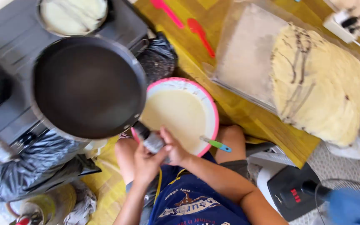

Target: Making crepes by pouring batter into pans, cooking them on a stove, and stacking the finished products with chocolate drizzle.

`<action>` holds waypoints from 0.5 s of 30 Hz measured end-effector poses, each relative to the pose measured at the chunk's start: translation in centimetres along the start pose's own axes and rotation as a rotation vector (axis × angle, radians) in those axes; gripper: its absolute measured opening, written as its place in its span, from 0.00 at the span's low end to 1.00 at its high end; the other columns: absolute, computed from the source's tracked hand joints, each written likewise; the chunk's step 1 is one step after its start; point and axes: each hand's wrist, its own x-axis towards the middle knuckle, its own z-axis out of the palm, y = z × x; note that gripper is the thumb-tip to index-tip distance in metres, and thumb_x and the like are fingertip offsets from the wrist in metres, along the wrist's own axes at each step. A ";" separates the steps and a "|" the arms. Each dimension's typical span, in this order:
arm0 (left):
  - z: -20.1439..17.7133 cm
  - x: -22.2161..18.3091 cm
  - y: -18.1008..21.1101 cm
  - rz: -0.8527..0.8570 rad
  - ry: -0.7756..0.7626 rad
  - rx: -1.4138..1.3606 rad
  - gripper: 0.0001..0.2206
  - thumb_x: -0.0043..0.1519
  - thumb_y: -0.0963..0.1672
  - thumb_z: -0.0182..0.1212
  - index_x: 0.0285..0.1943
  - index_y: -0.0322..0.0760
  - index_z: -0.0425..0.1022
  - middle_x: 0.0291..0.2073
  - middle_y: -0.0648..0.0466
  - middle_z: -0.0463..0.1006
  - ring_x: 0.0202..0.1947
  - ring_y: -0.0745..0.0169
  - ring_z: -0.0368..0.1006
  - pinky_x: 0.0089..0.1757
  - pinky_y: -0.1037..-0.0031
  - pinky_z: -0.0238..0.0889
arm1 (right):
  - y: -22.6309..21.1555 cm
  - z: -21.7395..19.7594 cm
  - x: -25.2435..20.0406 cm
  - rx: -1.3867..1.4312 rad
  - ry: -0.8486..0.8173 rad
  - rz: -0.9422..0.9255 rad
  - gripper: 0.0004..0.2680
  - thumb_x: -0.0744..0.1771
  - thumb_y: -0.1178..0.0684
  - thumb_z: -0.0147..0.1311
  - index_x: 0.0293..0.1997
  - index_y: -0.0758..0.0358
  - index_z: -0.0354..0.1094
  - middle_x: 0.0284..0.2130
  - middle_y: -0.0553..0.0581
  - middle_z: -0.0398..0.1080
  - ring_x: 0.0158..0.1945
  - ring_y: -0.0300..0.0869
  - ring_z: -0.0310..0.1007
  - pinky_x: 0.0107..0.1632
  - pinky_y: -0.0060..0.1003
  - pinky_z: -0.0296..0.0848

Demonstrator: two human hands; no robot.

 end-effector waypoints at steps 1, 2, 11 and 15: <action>-2.4 -1.1 1.8 0.057 0.030 0.108 0.28 0.48 0.37 0.78 0.59 0.29 0.73 0.41 0.44 0.82 0.40 0.54 0.79 0.41 0.65 0.75 | 0.7 2.2 0.8 -0.121 -0.066 0.165 0.19 0.74 0.37 0.30 0.56 0.63 0.61 0.41 0.55 0.72 0.40 0.37 0.72 0.44 0.32 0.75; -4.9 -2.2 3.6 0.111 0.059 0.222 0.22 0.53 0.37 0.73 0.57 0.34 0.73 0.37 0.49 0.81 0.33 0.59 0.78 0.37 0.73 0.74 | 1.6 4.6 1.7 -0.242 -0.132 0.325 0.21 0.75 0.38 0.26 0.62 0.60 0.65 0.43 0.51 0.73 0.41 0.35 0.69 0.46 0.33 0.69; -21.7 -13.5 -2.6 0.046 0.724 0.155 0.07 0.62 0.40 0.65 0.41 0.26 0.74 0.16 0.46 0.71 0.13 0.58 0.65 0.20 0.73 0.60 | 12.0 1.3 22.0 -1.141 0.265 -0.200 0.48 0.55 0.41 0.75 0.73 0.81 0.38 0.68 0.83 0.51 0.70 0.66 0.58 0.71 0.50 0.60; -20.3 -13.0 -3.1 -0.124 0.704 0.185 0.10 0.61 0.40 0.66 0.45 0.23 0.74 0.18 0.41 0.74 0.12 0.51 0.69 0.17 0.66 0.64 | 12.5 0.8 23.9 -1.083 0.252 -0.220 0.36 0.55 0.46 0.75 0.67 0.63 0.56 0.55 0.63 0.72 0.53 0.53 0.78 0.55 0.41 0.75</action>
